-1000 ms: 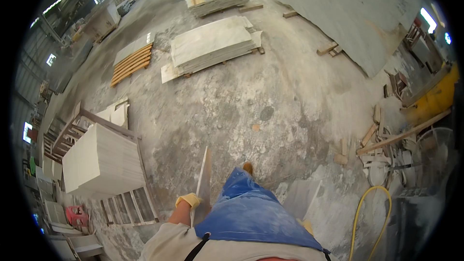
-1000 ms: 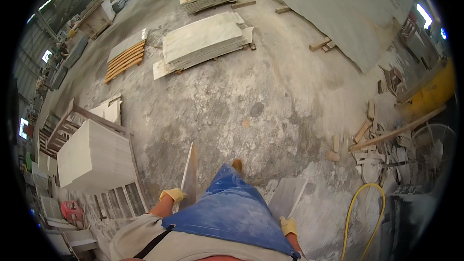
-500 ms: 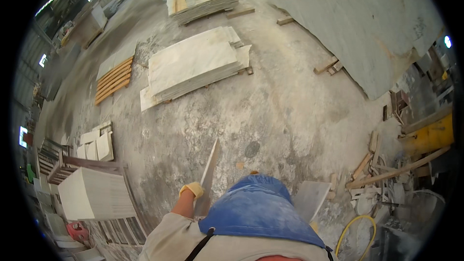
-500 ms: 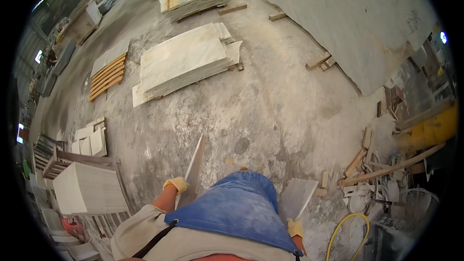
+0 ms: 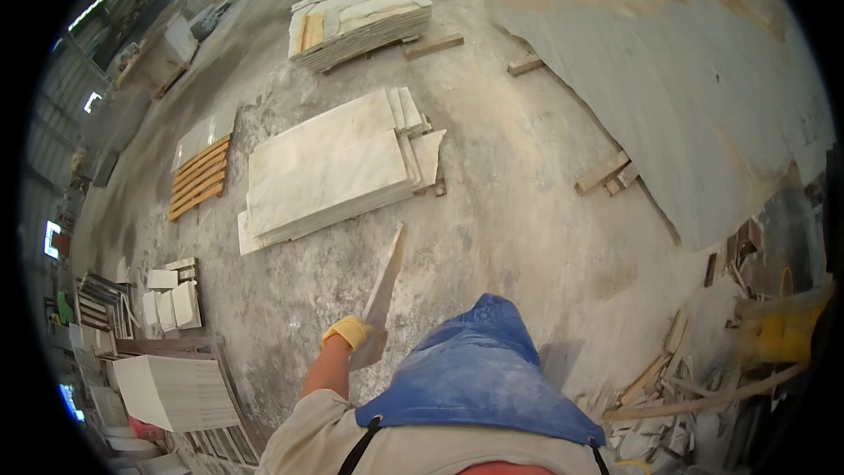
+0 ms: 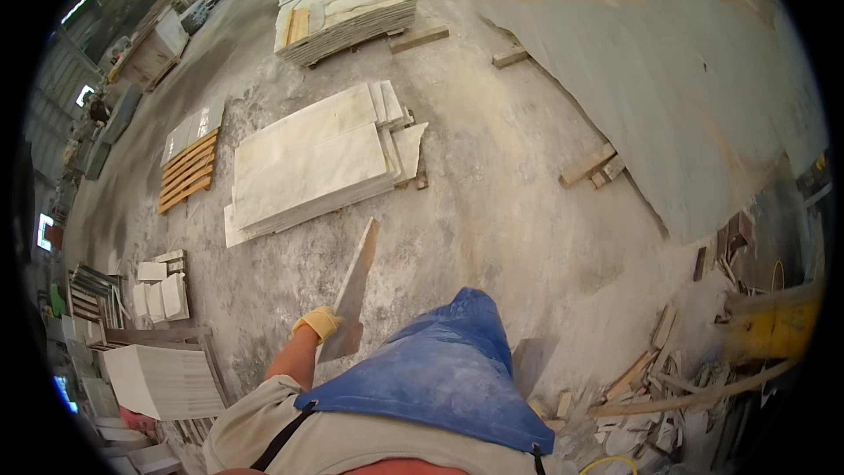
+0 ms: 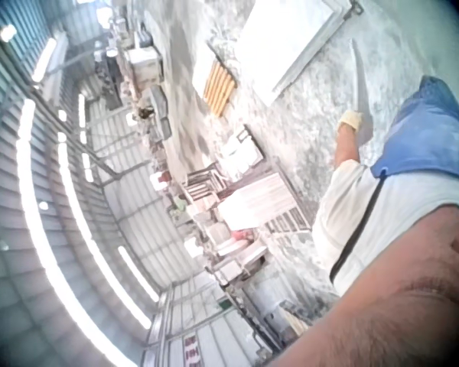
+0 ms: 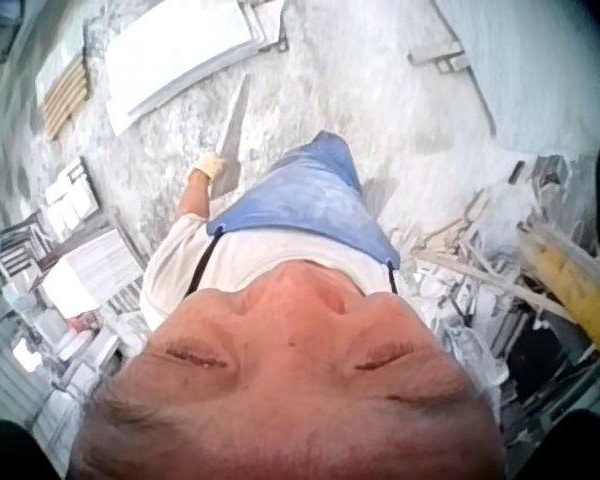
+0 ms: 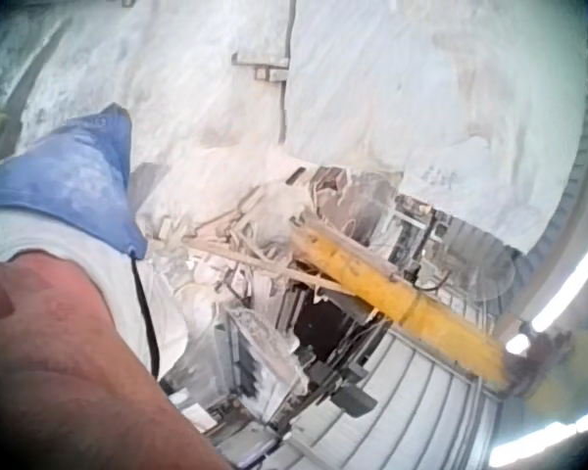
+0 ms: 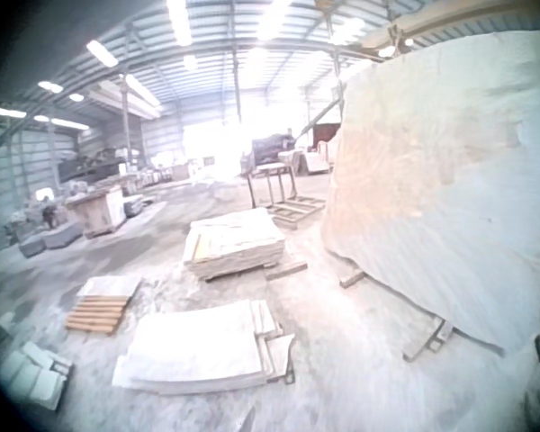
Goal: The person picks up large, flat stone slabs from a wooden rack and carries them to a wooden pallet on the floor, stacking them one by one. The person also uses a handheld measuring device to scan the surface of a large vertical slab.
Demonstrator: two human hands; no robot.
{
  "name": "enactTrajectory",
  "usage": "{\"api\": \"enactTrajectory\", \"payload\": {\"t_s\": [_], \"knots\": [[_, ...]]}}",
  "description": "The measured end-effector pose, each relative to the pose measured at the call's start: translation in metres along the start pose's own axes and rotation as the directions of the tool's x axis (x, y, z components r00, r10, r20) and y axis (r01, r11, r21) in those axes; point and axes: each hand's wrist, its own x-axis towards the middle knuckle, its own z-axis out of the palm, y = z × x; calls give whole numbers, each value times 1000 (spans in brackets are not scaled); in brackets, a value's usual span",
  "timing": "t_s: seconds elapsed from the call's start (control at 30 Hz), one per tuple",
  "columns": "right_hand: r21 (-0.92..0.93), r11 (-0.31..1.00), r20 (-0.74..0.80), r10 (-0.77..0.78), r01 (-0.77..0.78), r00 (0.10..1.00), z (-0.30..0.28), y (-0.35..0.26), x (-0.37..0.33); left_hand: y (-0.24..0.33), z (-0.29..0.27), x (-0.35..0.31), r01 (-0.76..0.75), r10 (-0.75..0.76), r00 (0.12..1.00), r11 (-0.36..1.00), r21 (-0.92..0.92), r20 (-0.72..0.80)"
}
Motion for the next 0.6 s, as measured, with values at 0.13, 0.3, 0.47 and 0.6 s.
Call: {"api": "enactTrajectory", "payload": {"t_s": [0.13, 0.3, 0.47, 0.6], "knots": [[-63, 996, 48, -67, 70, 997, -55, -59, 106, 59, -47, 34, 27, -29, 997, 999, 36, 73], [-86, 994, 9, -62, 63, 998, -220, -268, 135, 125, -94, 109, 71, -92, 970, 993, 97, 224], [-70, 988, -58, -145, 141, 988, -303, -408, 222, 175, -128, 212, 71, -112, 949, 987, 145, 294], [-108, 987, -76, -126, 118, 989, -360, -499, 273, 219, -201, 289, 51, -73, 965, 994, 96, 250]]}}
